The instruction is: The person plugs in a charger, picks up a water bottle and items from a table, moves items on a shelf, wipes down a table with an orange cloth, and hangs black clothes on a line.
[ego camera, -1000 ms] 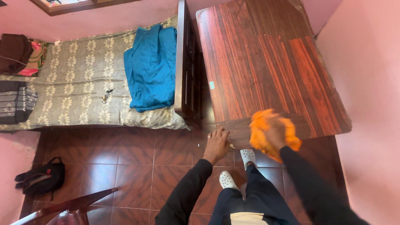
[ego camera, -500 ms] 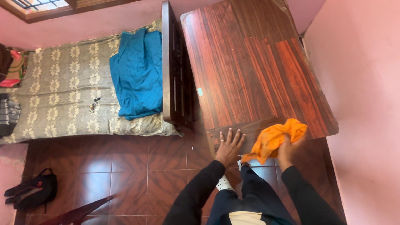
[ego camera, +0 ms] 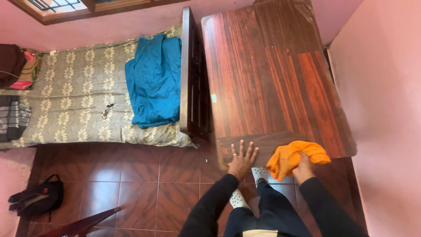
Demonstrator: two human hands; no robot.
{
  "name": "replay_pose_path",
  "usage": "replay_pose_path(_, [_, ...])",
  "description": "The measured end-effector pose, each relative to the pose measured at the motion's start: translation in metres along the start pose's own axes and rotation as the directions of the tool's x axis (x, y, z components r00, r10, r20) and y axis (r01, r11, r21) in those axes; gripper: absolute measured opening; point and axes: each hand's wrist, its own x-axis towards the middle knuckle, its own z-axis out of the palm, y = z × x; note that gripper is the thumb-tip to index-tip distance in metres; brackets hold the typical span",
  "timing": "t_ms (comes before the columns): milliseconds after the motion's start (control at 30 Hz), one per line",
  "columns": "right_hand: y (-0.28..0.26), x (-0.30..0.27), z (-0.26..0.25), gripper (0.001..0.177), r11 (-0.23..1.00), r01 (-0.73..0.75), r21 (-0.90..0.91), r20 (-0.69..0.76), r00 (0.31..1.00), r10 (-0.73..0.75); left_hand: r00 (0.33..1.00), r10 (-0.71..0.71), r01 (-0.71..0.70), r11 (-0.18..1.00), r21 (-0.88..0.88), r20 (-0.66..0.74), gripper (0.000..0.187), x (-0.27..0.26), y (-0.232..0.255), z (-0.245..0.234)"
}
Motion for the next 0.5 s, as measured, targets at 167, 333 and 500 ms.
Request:
replay_pose_path(167, [0.037, -0.005, 0.041, 0.035, 0.997, -0.075, 0.009, 0.059, 0.996, 0.074, 0.994, 0.000, -0.007, 0.998, 0.061, 0.111, 0.067, -0.006, -0.063, -0.007])
replay_pose_path(333, [0.055, -0.015, 0.072, 0.032, 0.997, -0.072, 0.027, -0.011, 0.997, 0.073, 0.991, -0.009, -0.006, 0.994, 0.109, 0.137, 0.072, -0.010, -0.101, -0.013])
replay_pose_path(500, [0.061, -0.022, 0.076, 0.032, 0.996, -0.084, 0.028, 0.007, 0.996, 0.083, 0.986, -0.016, 0.001, 0.996, 0.094, 0.166, 0.073, -0.017, -0.102, -0.014])
